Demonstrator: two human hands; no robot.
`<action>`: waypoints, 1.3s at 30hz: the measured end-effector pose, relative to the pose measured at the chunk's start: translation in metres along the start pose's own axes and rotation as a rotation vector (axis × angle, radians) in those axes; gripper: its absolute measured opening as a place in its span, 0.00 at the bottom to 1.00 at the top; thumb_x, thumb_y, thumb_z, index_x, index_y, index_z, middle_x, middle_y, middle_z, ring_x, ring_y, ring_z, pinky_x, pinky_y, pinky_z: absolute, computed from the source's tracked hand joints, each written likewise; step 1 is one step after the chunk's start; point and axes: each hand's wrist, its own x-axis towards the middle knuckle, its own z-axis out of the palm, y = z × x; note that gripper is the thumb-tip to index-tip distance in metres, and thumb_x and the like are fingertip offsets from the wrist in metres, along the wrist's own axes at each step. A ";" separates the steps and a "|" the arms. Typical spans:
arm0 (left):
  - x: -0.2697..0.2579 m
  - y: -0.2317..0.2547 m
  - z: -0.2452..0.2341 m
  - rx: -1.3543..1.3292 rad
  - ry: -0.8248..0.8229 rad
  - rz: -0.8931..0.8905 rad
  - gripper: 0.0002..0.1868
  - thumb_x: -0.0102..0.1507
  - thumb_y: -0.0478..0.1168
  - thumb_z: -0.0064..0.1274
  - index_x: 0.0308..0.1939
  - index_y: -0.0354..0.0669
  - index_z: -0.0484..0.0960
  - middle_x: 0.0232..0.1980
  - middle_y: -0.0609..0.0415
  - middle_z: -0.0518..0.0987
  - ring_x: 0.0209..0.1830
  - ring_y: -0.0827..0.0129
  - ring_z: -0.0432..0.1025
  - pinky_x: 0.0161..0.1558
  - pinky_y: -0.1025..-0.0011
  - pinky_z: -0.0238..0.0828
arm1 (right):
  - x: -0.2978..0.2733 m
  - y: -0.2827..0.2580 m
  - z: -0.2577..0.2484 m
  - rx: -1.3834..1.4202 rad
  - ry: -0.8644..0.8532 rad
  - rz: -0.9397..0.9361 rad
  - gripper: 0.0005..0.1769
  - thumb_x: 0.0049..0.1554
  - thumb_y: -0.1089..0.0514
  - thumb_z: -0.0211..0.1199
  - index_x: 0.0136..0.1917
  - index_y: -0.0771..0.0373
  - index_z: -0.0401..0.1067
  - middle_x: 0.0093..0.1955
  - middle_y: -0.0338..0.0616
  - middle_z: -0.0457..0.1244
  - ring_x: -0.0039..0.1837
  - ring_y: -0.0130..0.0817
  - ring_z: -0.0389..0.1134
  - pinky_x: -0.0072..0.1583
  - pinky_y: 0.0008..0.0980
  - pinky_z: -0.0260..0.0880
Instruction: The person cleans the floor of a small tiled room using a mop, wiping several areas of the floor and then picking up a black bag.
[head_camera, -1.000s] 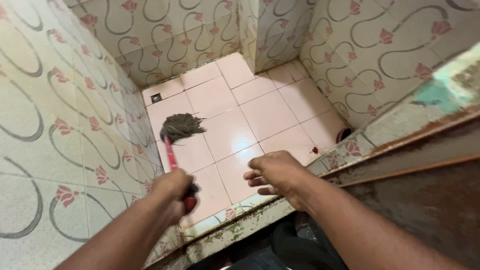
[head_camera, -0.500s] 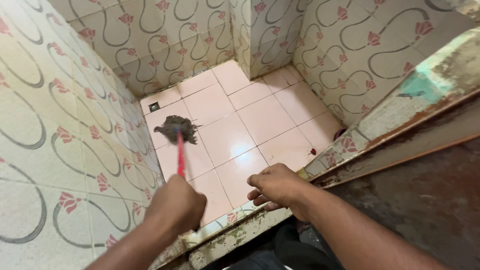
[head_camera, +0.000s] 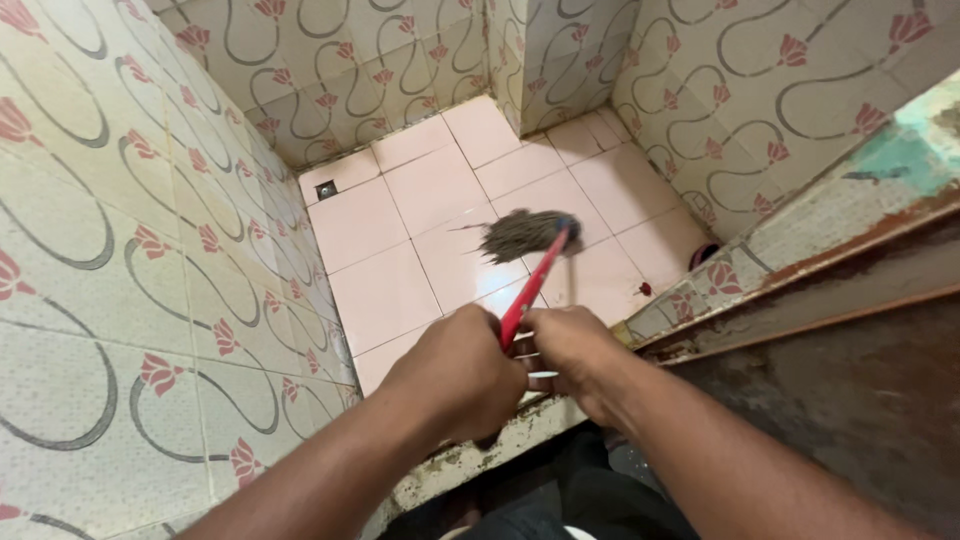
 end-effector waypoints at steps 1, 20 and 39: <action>0.008 0.002 0.002 -0.016 0.003 0.049 0.18 0.61 0.39 0.52 0.54 0.36 0.81 0.50 0.42 0.84 0.49 0.57 0.81 0.49 0.62 0.76 | 0.002 0.001 -0.006 0.010 0.030 0.012 0.16 0.64 0.55 0.49 0.48 0.63 0.77 0.46 0.45 0.68 0.48 0.34 0.66 0.51 0.37 0.70; 0.007 -0.088 0.043 -1.026 0.336 -0.305 0.27 0.63 0.36 0.53 0.67 0.39 0.73 0.30 0.44 0.81 0.20 0.67 0.66 0.23 0.65 0.59 | 0.012 0.019 0.073 -0.244 -0.245 -0.014 0.24 0.62 0.55 0.58 0.70 0.57 0.66 0.54 0.42 0.69 0.55 0.29 0.68 0.52 0.33 0.72; 0.088 -0.101 -0.027 -0.084 0.343 -0.163 0.13 0.58 0.33 0.50 0.42 0.25 0.84 0.32 0.34 0.84 0.31 0.52 0.80 0.35 0.59 0.74 | -0.010 0.027 -0.025 -0.344 0.037 0.030 0.22 0.61 0.46 0.55 0.61 0.60 0.73 0.56 0.40 0.70 0.57 0.31 0.70 0.56 0.35 0.72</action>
